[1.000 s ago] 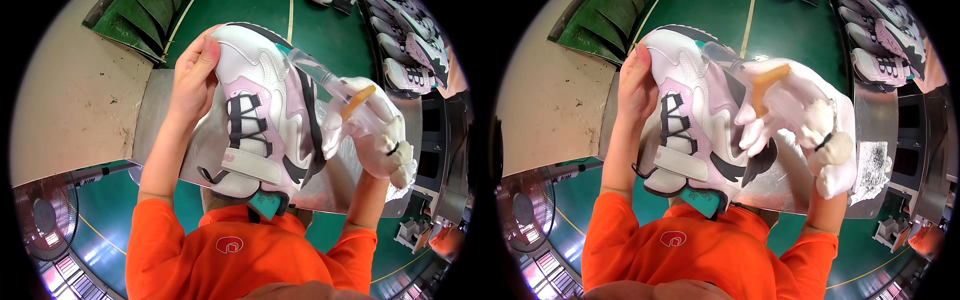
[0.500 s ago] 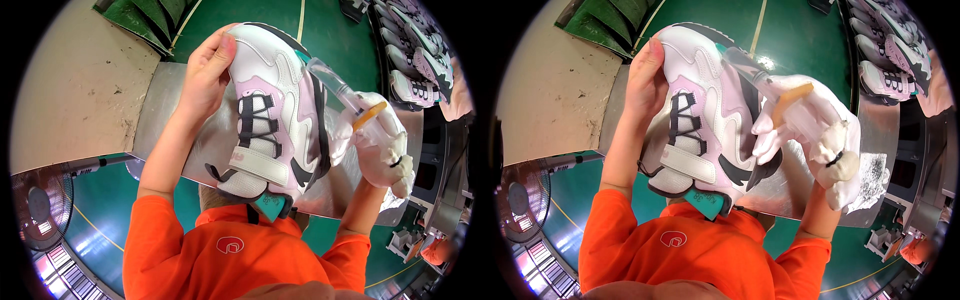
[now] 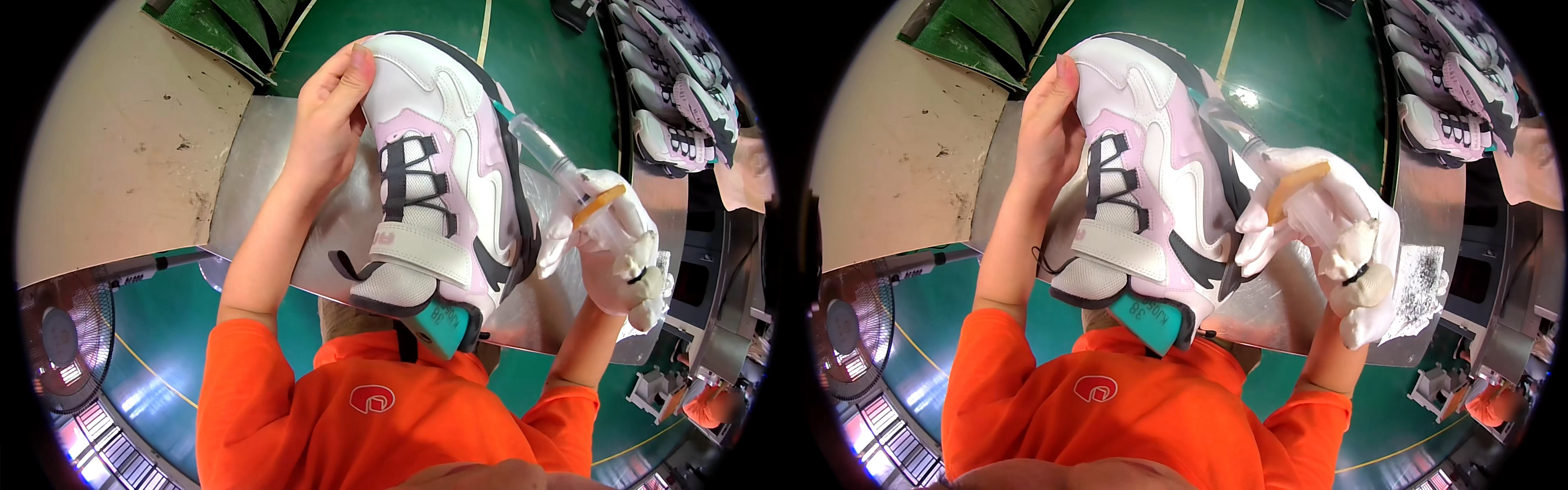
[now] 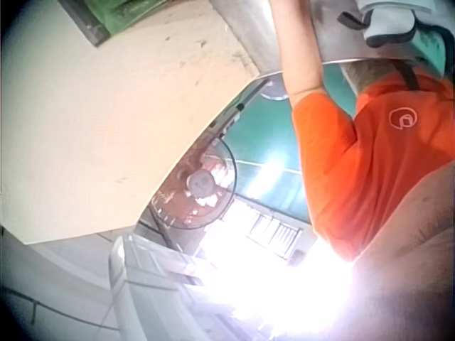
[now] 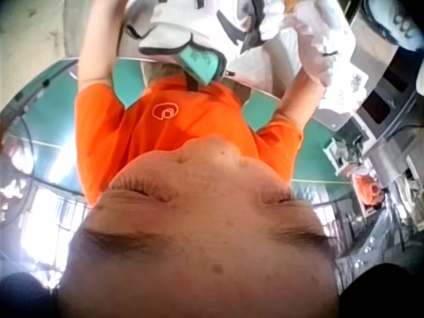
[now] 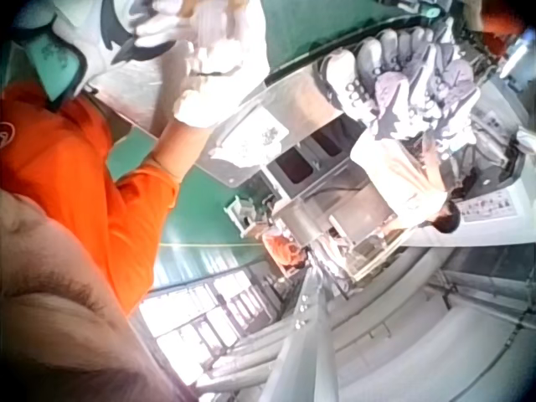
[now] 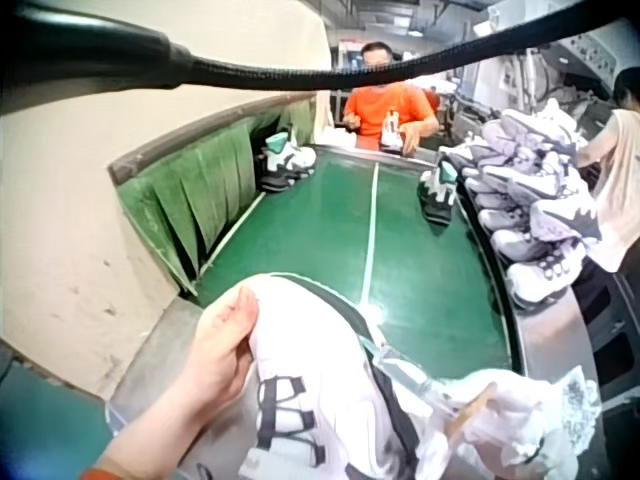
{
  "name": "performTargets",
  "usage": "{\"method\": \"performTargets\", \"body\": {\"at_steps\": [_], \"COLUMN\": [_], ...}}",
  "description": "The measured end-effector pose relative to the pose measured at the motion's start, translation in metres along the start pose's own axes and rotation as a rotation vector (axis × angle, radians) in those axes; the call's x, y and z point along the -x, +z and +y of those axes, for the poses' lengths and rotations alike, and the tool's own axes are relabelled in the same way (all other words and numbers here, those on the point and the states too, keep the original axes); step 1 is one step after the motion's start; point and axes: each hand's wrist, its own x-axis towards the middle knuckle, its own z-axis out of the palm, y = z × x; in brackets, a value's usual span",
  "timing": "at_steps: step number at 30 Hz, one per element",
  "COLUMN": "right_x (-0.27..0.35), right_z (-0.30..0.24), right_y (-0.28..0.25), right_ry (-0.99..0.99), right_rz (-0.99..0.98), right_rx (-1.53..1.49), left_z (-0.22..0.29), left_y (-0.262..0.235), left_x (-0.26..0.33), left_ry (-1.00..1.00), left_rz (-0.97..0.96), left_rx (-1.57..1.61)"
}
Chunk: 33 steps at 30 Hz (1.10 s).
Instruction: The person injects a liquid substance into the seams of white and pink sneakers using a syringe. They handle the shoes one at a time, rotating them to access different areas, and place them on a metal table after treatment.
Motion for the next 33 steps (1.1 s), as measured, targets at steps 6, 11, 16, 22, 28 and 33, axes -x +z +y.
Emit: {"method": "performTargets", "body": {"at_steps": [6, 11, 16, 22, 28, 33], "right_x": [0.015, 0.025, 0.031, 0.032, 0.04, 0.046], "right_z": [-0.012, -0.01, 0.013, 0.016, 0.022, 0.025], "right_y": [0.006, -0.002, -0.011, -0.008, -0.012, -0.019], "right_ry": [0.23, 0.283, 0.042, -0.016, -0.097, -0.208], "right_rz": [0.172, 0.171, 0.115, 0.114, 0.112, 0.141], "right_rx": [0.203, 0.232, 0.052, -0.139, 0.038, 0.211], "left_z": [0.003, 0.002, 0.004, 0.002, -0.003, 0.004], "left_y": [0.006, 0.008, 0.007, 0.009, 0.008, 0.014], "left_x": [0.0, 0.0, 0.002, 0.001, 0.002, 0.009], "left_ry": [-0.024, -0.044, -0.061, -0.066, -0.006, 0.084], "left_rz": [0.026, 0.021, 0.043, 0.039, 0.052, 0.087], "left_rx": [0.004, 0.011, 0.022, 0.026, 0.065, 0.076]}}
